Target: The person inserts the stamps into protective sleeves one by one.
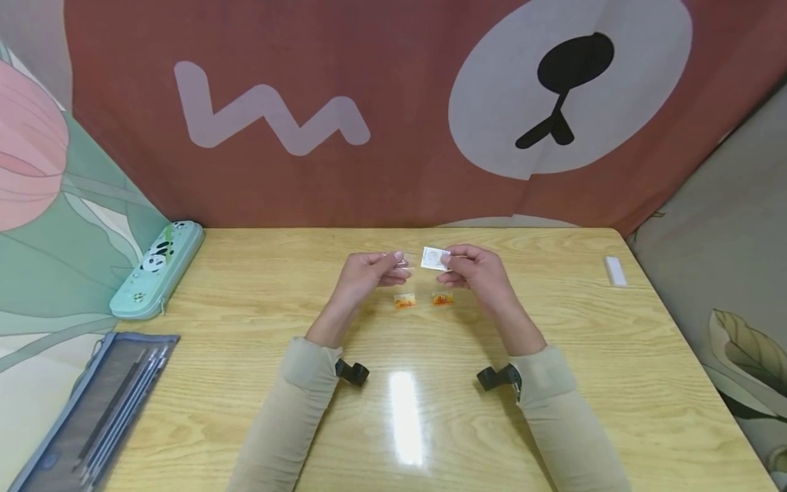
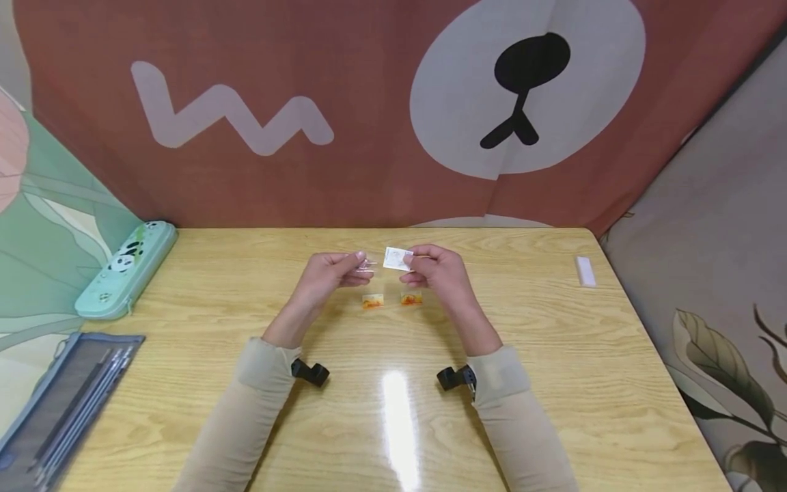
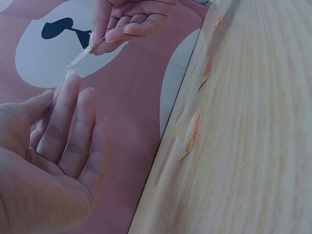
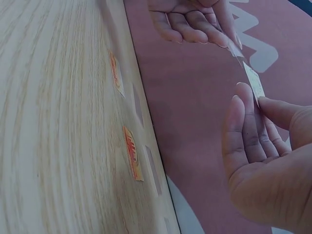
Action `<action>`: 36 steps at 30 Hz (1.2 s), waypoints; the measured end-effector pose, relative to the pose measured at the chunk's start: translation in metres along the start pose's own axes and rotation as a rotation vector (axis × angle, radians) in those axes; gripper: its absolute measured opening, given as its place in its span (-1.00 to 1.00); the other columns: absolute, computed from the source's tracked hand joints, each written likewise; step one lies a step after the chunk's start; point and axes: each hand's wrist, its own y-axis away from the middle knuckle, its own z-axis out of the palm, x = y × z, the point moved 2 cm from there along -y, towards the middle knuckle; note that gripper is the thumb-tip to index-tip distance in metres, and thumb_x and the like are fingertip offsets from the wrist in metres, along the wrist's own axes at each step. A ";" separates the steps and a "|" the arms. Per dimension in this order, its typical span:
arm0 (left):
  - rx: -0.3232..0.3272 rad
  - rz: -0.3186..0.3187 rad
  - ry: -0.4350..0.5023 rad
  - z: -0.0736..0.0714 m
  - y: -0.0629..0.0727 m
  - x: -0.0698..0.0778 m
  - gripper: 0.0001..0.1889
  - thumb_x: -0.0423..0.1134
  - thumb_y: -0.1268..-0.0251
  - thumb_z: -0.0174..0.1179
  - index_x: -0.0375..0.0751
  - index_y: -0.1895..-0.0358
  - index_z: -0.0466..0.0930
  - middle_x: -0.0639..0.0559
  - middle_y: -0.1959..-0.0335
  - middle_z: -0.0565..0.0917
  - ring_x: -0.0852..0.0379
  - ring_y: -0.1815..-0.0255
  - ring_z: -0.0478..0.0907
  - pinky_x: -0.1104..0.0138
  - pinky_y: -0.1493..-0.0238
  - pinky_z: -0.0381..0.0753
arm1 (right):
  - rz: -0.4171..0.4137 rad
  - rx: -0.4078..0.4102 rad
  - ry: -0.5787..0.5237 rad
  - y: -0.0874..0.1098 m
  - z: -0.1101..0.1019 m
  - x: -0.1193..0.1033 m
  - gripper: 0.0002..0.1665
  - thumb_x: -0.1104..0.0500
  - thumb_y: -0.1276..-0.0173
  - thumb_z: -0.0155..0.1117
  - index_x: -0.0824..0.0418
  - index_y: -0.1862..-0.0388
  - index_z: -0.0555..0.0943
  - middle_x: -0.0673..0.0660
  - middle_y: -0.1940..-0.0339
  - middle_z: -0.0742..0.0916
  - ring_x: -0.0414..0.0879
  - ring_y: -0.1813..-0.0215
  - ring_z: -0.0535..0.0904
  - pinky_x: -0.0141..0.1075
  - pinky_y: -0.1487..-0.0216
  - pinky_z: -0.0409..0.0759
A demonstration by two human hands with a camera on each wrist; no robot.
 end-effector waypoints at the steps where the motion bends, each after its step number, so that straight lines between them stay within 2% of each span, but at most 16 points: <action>1: 0.003 0.004 0.005 0.000 0.000 0.000 -0.63 -0.15 -0.48 0.23 -0.48 0.01 0.71 -0.19 0.26 0.83 -0.33 0.04 0.74 -0.07 -0.10 0.72 | 0.000 0.002 -0.005 0.000 0.000 -0.001 -0.72 0.24 -0.50 0.24 0.40 -0.06 0.54 -0.07 0.40 0.79 -0.24 0.43 0.76 -0.23 0.18 0.82; 6: 0.004 0.013 0.002 0.001 0.001 -0.001 -0.69 -0.16 -0.46 0.25 -0.39 0.02 0.75 -0.20 0.22 0.82 -0.07 0.22 0.82 -0.05 -0.08 0.74 | 0.017 0.013 -0.029 0.001 0.003 -0.001 -0.79 0.27 -0.47 0.25 0.35 0.00 0.53 -0.02 0.50 0.78 -0.23 0.49 0.75 -0.24 0.24 0.82; 14: -0.007 0.003 0.062 0.003 0.005 -0.001 -0.74 -0.31 -0.45 0.23 -0.40 -0.06 0.71 -0.25 0.14 0.80 0.15 0.31 0.81 0.09 -0.07 0.77 | 0.023 0.010 -0.045 0.003 0.005 0.000 -0.83 0.28 -0.47 0.24 0.30 0.03 0.51 -0.02 0.53 0.78 -0.21 0.51 0.75 -0.23 0.27 0.82; 17: -0.021 0.011 0.074 0.005 0.005 0.001 -0.74 -0.34 -0.42 0.24 -0.42 -0.06 0.70 -0.21 0.12 0.81 0.17 0.30 0.80 0.09 -0.07 0.77 | 0.016 0.017 -0.040 0.002 0.003 -0.001 -0.81 0.27 -0.48 0.24 0.31 0.01 0.51 -0.02 0.52 0.79 -0.21 0.50 0.75 -0.21 0.25 0.83; 20: -0.031 0.008 0.072 0.006 0.004 0.003 -0.74 -0.36 -0.40 0.24 -0.43 -0.05 0.70 -0.23 0.12 0.81 0.15 0.32 0.80 0.01 -0.13 0.73 | 0.016 0.019 -0.039 0.002 0.001 -0.001 -0.81 0.27 -0.48 0.24 0.31 0.01 0.52 -0.02 0.52 0.80 -0.21 0.49 0.76 -0.18 0.23 0.83; 26: -0.041 -0.018 0.073 0.006 0.003 0.003 -0.72 -0.34 -0.40 0.27 -0.44 -0.08 0.68 -0.25 0.05 0.79 0.05 0.25 0.81 -0.01 -0.15 0.72 | 0.012 0.019 -0.026 0.002 0.001 -0.001 -0.81 0.26 -0.47 0.25 0.30 0.02 0.53 -0.01 0.52 0.80 -0.20 0.48 0.76 -0.14 0.20 0.83; 30: -0.041 -0.021 0.072 0.005 0.002 0.004 -0.71 -0.32 -0.40 0.29 -0.43 -0.08 0.69 -0.22 0.14 0.81 0.02 0.22 0.81 0.02 -0.10 0.75 | 0.007 0.015 -0.009 0.001 0.003 -0.003 -0.82 0.24 -0.47 0.26 0.28 0.02 0.54 0.00 0.50 0.79 -0.20 0.48 0.76 -0.08 0.13 0.82; 36: -0.057 -0.036 0.049 0.005 0.003 0.001 -0.69 -0.26 -0.47 0.24 -0.45 -0.07 0.69 -0.11 0.30 0.83 0.15 0.36 0.80 0.10 -0.01 0.79 | 0.019 0.011 -0.006 0.003 0.004 -0.003 -0.82 0.23 -0.46 0.28 0.27 0.04 0.55 -0.02 0.52 0.76 -0.21 0.50 0.74 -0.17 0.20 0.83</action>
